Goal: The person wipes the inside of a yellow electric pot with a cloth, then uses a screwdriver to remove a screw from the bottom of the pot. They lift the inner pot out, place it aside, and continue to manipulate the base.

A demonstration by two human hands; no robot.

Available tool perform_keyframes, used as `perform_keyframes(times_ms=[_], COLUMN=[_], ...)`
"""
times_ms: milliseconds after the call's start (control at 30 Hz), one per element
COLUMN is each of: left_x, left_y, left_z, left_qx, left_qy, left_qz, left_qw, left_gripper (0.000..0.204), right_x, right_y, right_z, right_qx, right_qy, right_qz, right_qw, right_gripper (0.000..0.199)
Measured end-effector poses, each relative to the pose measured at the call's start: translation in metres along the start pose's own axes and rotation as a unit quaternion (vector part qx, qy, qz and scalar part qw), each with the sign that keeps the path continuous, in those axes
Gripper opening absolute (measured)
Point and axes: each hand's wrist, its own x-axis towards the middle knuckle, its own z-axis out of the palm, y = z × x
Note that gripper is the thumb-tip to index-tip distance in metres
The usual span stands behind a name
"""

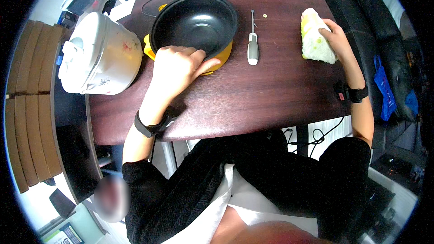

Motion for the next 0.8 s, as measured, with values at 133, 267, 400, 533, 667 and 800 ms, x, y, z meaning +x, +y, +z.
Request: perform_keyframes(times_ms=[133, 267, 400, 533, 667, 800], left_x=[0.007, 0.010, 0.012, 0.008, 0.001, -0.005], left_y=[-0.003, -0.013, -0.018, -0.034, -0.065, -0.083], left_z=[-0.001, -0.017, -0.025, -0.022, -0.005, 0.000], left_qx=[-0.013, -0.097, -0.319, -0.375, -0.440, -0.491], left_qy=[0.027, 0.021, 0.108, 0.191, 0.263, 0.289], left_qz=[-0.025, -0.137, -0.287, -0.354, -0.384, -0.402], left_qw=[0.999, 0.986, 0.897, 0.835, 0.768, 0.717], left_gripper=[0.047, 0.040, 0.036, 0.032, 0.037, 0.039], right_x=[0.007, 0.001, 0.008, 0.008, 0.010, 0.038], right_y=[0.015, -0.007, -0.007, -0.031, -0.061, -0.061], right_z=[-0.008, -0.001, -0.001, 0.029, 0.067, 0.096], right_qx=[-0.202, -0.314, -0.407, -0.427, -0.372, -0.422], right_qy=[0.005, -0.010, 0.024, 0.057, -0.056, -0.122], right_qz=[-0.055, -0.094, -0.205, -0.304, -0.269, -0.218], right_qw=[0.978, 0.945, 0.890, 0.850, 0.887, 0.872], right_gripper=[0.033, 0.037, 0.037, 0.031, 0.023, 0.024])
